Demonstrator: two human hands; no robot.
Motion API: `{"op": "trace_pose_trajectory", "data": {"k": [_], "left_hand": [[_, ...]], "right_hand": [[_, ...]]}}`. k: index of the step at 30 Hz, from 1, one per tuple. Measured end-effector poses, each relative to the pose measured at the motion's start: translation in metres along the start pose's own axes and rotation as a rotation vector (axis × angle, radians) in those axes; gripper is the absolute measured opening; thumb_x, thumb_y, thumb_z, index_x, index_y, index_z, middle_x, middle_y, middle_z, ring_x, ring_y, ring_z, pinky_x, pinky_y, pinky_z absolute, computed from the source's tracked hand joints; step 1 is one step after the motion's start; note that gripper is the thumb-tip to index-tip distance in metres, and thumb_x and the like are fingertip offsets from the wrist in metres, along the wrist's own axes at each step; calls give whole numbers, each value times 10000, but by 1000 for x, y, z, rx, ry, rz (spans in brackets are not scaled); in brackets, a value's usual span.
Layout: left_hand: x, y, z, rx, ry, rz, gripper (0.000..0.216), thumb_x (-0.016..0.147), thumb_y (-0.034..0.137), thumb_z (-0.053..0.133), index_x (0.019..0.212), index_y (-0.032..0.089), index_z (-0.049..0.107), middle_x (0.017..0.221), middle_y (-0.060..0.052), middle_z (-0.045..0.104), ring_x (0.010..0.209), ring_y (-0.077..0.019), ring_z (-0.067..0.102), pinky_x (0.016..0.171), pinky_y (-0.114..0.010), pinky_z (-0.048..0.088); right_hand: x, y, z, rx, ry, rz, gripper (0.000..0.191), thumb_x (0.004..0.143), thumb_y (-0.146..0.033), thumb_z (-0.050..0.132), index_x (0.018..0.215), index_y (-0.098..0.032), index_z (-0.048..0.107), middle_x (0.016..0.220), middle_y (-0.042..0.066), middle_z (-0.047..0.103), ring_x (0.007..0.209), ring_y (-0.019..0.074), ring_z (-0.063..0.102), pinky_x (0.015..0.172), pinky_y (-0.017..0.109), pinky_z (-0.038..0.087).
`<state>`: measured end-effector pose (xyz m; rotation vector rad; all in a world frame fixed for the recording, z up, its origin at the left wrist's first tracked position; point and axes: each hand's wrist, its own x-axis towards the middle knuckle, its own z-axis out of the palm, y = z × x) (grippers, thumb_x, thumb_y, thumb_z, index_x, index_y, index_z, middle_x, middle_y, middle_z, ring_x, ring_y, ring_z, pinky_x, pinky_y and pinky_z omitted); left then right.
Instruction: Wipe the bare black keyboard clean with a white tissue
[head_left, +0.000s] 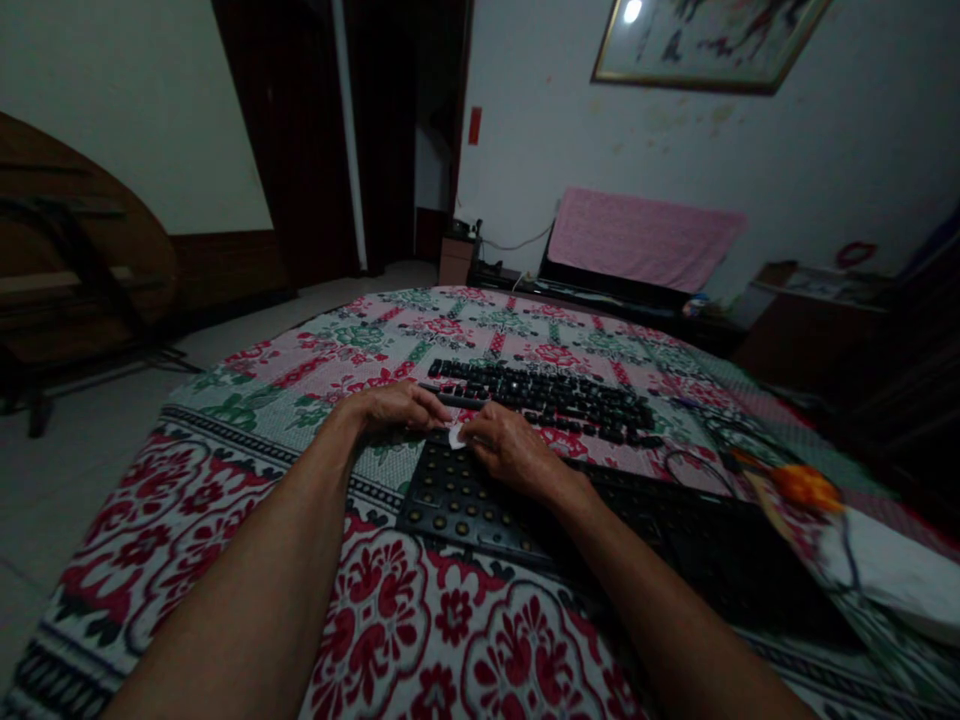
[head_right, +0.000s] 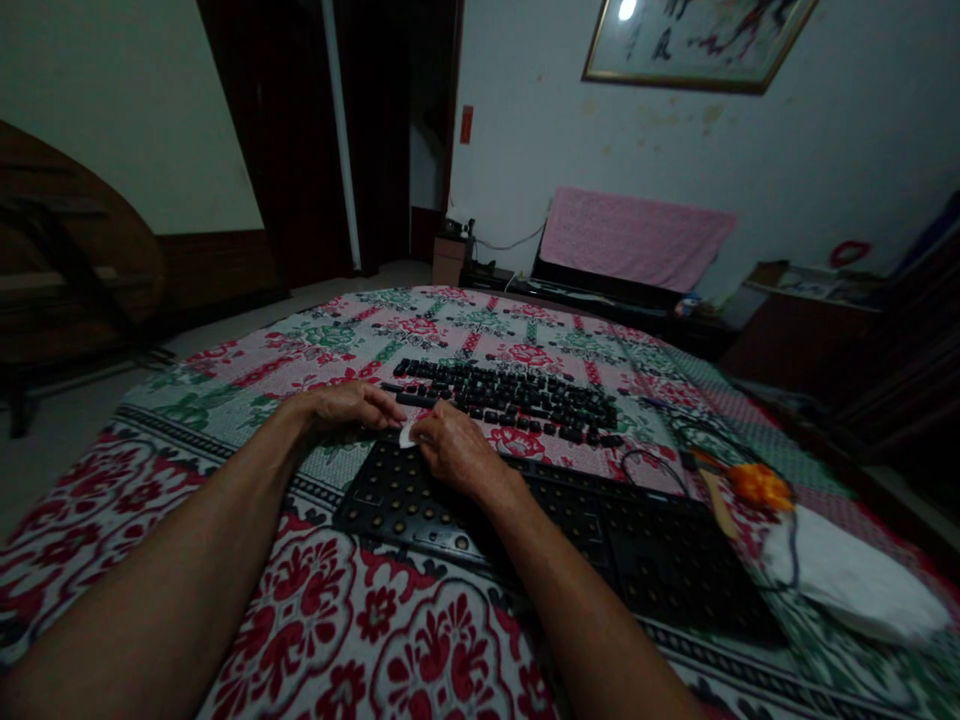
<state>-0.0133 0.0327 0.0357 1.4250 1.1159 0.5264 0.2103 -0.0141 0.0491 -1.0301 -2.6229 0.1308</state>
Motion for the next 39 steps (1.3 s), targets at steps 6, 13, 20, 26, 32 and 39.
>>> {"op": "trace_pose_trajectory", "data": {"k": [6, 13, 20, 26, 32, 39], "left_hand": [[-1, 3, 0, 32, 11, 8, 340, 491, 187, 655, 821, 163, 731, 676, -42, 665, 492, -95, 482, 436, -209, 316], [-3, 6, 2, 14, -9, 33, 318, 494, 177, 667, 804, 162, 736, 667, -38, 663, 528, -98, 486, 476, -218, 331], [-5, 6, 4, 2, 22, -17, 322, 483, 168, 677, 801, 152, 723, 702, -42, 668, 552, -102, 506, 502, -224, 353], [-1, 2, 1, -3, -17, -23, 351, 511, 220, 733, 856, 156, 707, 610, -5, 625, 480, -71, 459, 452, -199, 318], [-6, 9, 6, 22, -21, -15, 299, 542, 190, 716, 836, 139, 707, 540, 17, 584, 445, -65, 429, 412, -192, 295], [-6, 11, 9, -7, -9, -17, 267, 537, 158, 708, 804, 147, 710, 581, 1, 622, 470, -69, 460, 416, -190, 312]], "right_hand": [[0, 1, 3, -9, -29, -33, 232, 824, -145, 485, 963, -194, 664, 836, 50, 507, 744, 129, 476, 682, 229, 369], [4, -2, 2, 2, -14, 35, 229, 773, -155, 495, 914, -177, 674, 848, 67, 572, 757, 147, 530, 690, 236, 387], [4, -4, -4, -101, -65, 124, 217, 770, -218, 486, 848, -163, 681, 812, 80, 622, 708, 162, 557, 618, 241, 365], [1, -3, -2, -92, -1, 185, 186, 751, -181, 488, 786, -144, 667, 777, 68, 600, 695, 150, 536, 629, 240, 358], [4, -5, 13, 88, 117, -10, 233, 848, -180, 451, 966, -180, 652, 839, 53, 533, 767, 130, 493, 675, 224, 360], [5, -13, 21, -21, 78, -27, 288, 904, -199, 364, 1006, -204, 633, 830, 49, 447, 705, 132, 410, 602, 238, 308]]}}
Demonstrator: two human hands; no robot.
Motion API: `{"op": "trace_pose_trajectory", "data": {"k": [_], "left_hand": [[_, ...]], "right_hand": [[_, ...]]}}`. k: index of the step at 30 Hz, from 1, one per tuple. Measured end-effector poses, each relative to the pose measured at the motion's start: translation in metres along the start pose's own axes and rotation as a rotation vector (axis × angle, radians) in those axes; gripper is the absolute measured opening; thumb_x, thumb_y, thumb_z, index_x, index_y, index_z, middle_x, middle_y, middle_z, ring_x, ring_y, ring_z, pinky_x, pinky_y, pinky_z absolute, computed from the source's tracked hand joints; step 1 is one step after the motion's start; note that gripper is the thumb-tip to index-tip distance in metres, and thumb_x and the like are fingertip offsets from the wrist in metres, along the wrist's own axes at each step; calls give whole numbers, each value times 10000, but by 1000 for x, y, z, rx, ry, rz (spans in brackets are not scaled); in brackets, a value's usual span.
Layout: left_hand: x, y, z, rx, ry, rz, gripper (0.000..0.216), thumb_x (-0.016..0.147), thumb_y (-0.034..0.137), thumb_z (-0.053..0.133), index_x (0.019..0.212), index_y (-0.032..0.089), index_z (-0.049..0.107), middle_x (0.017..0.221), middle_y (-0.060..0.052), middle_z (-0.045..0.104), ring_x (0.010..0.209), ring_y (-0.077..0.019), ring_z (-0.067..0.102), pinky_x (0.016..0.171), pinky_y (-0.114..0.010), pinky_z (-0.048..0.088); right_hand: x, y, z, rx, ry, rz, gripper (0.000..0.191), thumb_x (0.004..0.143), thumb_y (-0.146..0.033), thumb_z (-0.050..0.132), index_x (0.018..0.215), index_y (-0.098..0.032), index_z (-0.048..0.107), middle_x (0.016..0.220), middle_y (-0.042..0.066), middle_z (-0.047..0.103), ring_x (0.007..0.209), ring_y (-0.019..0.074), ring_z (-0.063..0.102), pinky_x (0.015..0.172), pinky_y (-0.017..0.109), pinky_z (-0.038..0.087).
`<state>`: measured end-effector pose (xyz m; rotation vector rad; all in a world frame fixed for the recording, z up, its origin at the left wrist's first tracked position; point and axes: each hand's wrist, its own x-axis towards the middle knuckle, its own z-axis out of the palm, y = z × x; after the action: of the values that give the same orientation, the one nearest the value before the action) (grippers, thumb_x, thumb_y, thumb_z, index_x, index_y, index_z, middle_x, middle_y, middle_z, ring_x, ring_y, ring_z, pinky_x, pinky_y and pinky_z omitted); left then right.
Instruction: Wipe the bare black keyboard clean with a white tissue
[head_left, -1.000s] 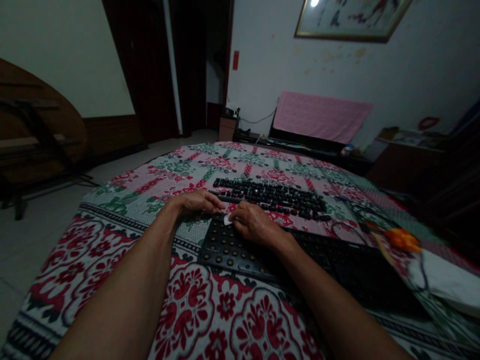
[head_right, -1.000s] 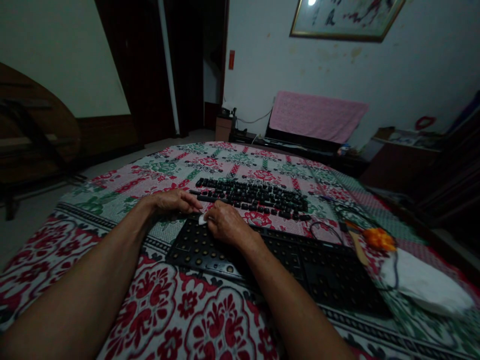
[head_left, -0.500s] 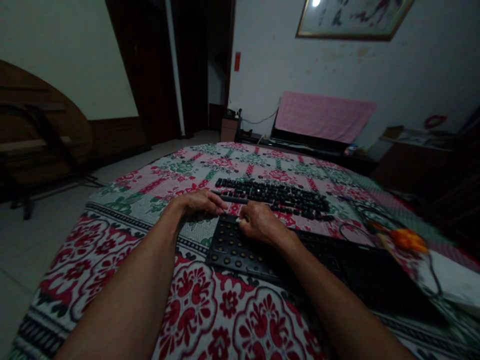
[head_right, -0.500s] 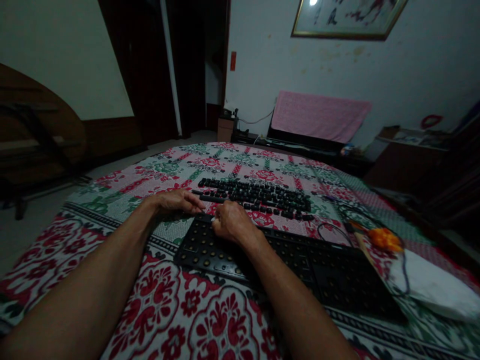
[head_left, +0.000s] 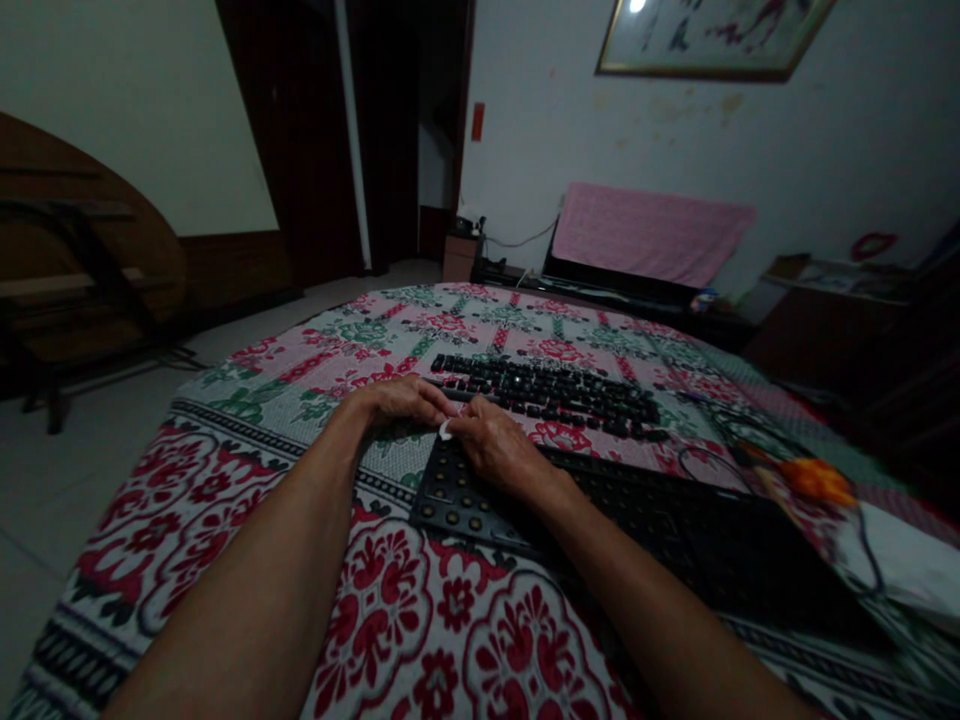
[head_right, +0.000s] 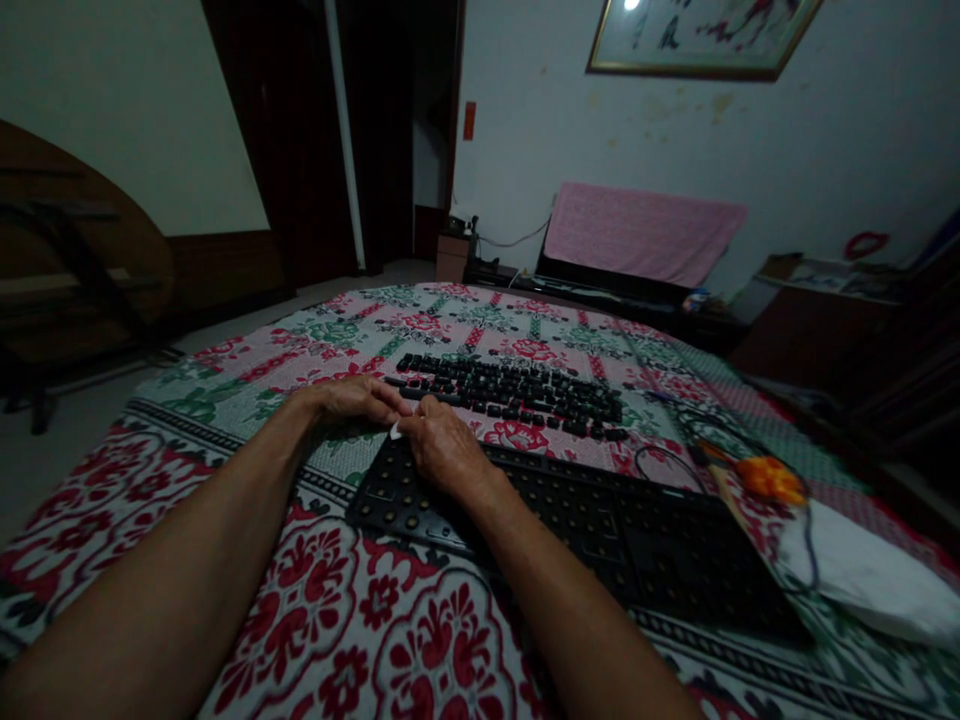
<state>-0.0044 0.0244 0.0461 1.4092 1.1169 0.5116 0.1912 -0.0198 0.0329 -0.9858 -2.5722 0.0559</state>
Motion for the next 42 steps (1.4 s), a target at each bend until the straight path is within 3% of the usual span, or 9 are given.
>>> {"op": "trace_pose_trajectory", "data": {"k": [9, 17, 22, 31, 35, 42], "left_hand": [[5, -7, -7, 62, -33, 23, 302, 571, 225, 701, 863, 147, 701, 584, 2, 601, 448, -66, 430, 406, -193, 295], [2, -4, -3, -11, -14, 24, 256, 544, 210, 724, 794, 157, 717, 578, 5, 623, 481, -72, 471, 471, -204, 354], [4, -6, -4, -21, -17, 25, 298, 526, 201, 744, 820, 161, 717, 607, -3, 644, 500, -77, 498, 490, -204, 378], [4, -6, -4, -25, -24, 24, 282, 549, 195, 725, 827, 154, 714, 602, -3, 638, 477, -66, 472, 474, -205, 365], [2, -4, -3, 44, 6, 23, 305, 546, 214, 720, 846, 156, 714, 549, 13, 603, 450, -69, 435, 430, -205, 311], [-4, -6, 5, 62, 105, 90, 288, 531, 216, 704, 809, 137, 711, 593, -2, 613, 512, -84, 469, 507, -221, 357]], "right_hand": [[5, 0, 4, 52, 6, 12, 241, 818, -84, 404, 961, -152, 586, 839, 47, 445, 710, 132, 416, 637, 244, 346], [4, 9, 11, 167, 164, 41, 210, 836, -106, 423, 915, -157, 610, 801, 41, 459, 749, 146, 447, 686, 260, 382], [4, 8, 12, 145, 109, -74, 256, 835, -95, 429, 958, -190, 632, 824, 39, 455, 760, 139, 443, 669, 248, 371], [0, 2, 2, 75, 106, 16, 186, 760, -105, 487, 848, -154, 643, 789, 39, 486, 723, 139, 468, 680, 251, 382], [-6, 10, 6, 100, 172, 20, 231, 806, -120, 448, 928, -167, 638, 822, 49, 497, 757, 146, 476, 681, 252, 387], [-5, 6, 5, 64, 111, 17, 264, 813, -120, 446, 989, -181, 632, 835, 47, 481, 776, 150, 475, 713, 261, 394]]}}
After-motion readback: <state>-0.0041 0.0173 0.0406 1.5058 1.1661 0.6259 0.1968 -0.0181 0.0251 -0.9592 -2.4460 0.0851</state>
